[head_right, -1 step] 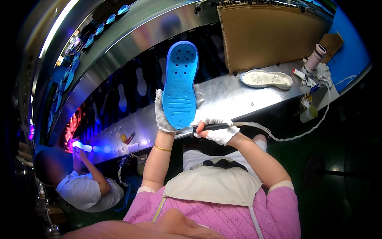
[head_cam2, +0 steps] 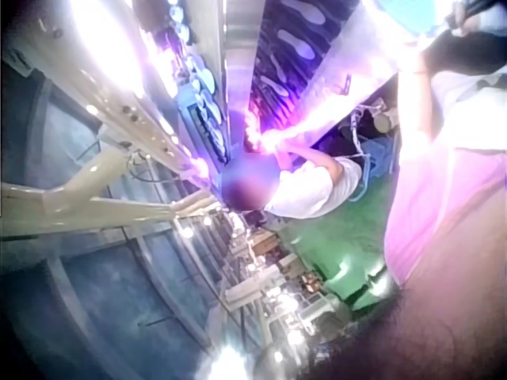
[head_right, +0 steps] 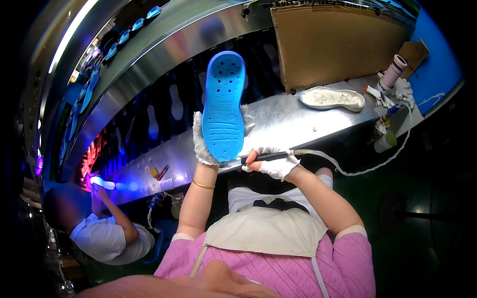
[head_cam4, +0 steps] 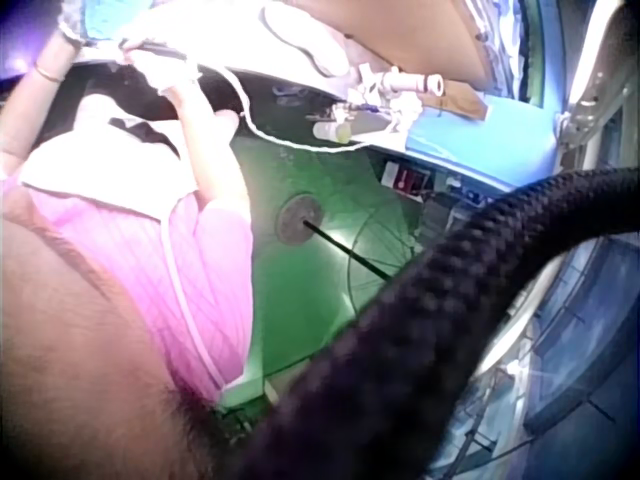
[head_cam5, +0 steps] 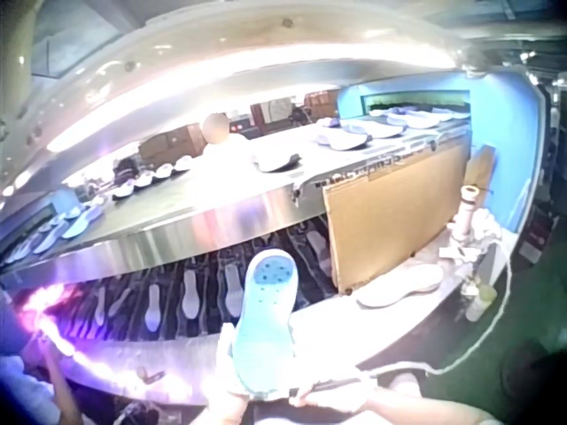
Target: The person cleans blue shoe insoles by applying a liquid with a small brush and then wipes the surface with a white cloth before placing the insoles on a conveyor belt.
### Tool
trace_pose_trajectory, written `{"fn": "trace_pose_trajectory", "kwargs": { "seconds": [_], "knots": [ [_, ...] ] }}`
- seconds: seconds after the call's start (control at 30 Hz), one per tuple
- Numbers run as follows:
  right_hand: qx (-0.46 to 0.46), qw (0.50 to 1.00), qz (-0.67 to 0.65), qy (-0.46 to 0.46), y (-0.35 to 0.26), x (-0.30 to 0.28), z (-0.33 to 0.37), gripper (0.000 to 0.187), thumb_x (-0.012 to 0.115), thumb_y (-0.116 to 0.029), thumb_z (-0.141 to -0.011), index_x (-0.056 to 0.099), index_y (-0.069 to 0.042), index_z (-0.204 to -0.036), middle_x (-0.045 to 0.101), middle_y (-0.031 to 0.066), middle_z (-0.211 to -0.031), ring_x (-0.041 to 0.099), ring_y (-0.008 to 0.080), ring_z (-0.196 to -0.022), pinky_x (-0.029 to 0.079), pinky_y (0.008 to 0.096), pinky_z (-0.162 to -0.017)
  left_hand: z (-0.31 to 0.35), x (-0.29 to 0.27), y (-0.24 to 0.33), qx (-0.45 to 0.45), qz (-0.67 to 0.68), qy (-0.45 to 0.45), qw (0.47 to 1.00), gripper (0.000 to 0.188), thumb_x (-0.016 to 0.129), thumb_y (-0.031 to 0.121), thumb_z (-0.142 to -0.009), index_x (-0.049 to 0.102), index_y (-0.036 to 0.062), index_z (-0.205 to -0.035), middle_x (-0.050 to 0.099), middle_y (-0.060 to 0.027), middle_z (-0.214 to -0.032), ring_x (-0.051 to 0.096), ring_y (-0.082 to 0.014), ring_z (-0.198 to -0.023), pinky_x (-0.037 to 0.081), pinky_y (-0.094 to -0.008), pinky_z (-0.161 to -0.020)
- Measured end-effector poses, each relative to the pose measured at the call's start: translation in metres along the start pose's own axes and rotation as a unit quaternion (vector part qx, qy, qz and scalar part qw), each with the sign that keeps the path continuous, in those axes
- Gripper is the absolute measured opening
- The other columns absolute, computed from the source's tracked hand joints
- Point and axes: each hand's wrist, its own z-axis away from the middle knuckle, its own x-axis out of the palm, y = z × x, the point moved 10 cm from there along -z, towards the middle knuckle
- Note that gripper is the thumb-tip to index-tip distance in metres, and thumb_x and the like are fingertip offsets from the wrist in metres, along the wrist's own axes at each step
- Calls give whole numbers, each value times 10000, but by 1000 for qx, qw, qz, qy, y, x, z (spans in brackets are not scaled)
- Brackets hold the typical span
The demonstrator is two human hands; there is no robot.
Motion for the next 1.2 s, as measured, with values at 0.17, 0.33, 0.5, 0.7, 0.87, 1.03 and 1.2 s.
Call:
{"fn": "trace_pose_trajectory", "kwargs": {
  "seconds": [0.17, 0.33, 0.5, 0.7, 0.87, 1.03, 1.2],
  "knots": [
    [-114, 978, 160, 62, -26, -5, -4, 99, 661, 15, -747, 620, -31, -824, 630, 80, -809, 620, 139, -748, 500, 268, -686, -8, 27, 3, 34, 20, -38, 999, 771, 384, 596, -865, 288, 48, -1400, 372, -253, -1359, 436, -381, -1216, 369, -504, -1020],
    [-72, 997, 6, 13, 2, 10, 9, 77, 643, 28, -766, 612, -7, -827, 644, 80, -837, 634, 141, -760, 500, 266, -740, -10, 22, 12, 33, 31, -28, 999, 770, 386, 595, -869, 295, 45, -1399, 365, -259, -1363, 438, -391, -1209, 362, -513, -1018],
    [-63, 996, 20, 54, -10, -4, 3, 114, 646, 12, -783, 579, -48, -853, 629, 50, -795, 597, 102, -727, 484, 232, -682, -7, 30, 3, -71, 36, -54, 995, 657, 392, 518, -902, 412, -2, -1304, 510, -238, -1228, 562, -356, -1082, 465, -476, -937],
    [-243, 943, 225, -29, -57, 18, -6, 165, 648, 50, -648, 596, -29, -784, 598, 119, -885, 598, 233, -816, 482, 311, -740, -15, -7, 3, -60, -103, 119, 986, 507, 473, 436, -913, 576, -31, -1080, 645, -184, -986, 658, -250, -825, 560, -348, -715],
    [-212, 939, 267, -45, -57, 23, -12, 155, 635, 44, -635, 608, -55, -752, 605, 96, -832, 599, 225, -832, 475, 308, -771, -17, -32, 1, -125, -203, 176, 955, 472, 526, 429, -890, 600, -16, -1031, 652, -161, -928, 656, -234, -761, 563, -326, -674],
    [39, 953, 286, -93, -29, 2, -25, 110, 678, 8, -643, 639, -60, -721, 657, 77, -833, 617, 186, -811, 479, 293, -741, -14, -25, -11, -207, -230, 145, 940, 414, 554, 383, -888, 625, -4, -1015, 662, -145, -919, 658, -208, -752, 562, -303, -653],
    [-24, 975, 213, -56, -49, -3, -24, 100, 705, -25, -651, 651, -79, -715, 666, 69, -841, 624, 185, -825, 488, 297, -772, -14, -23, -20, -224, -215, 139, 940, 388, 547, 370, -896, 626, 10, -1018, 666, -136, -910, 662, -203, -715, 562, -287, -635]
  ]
}}
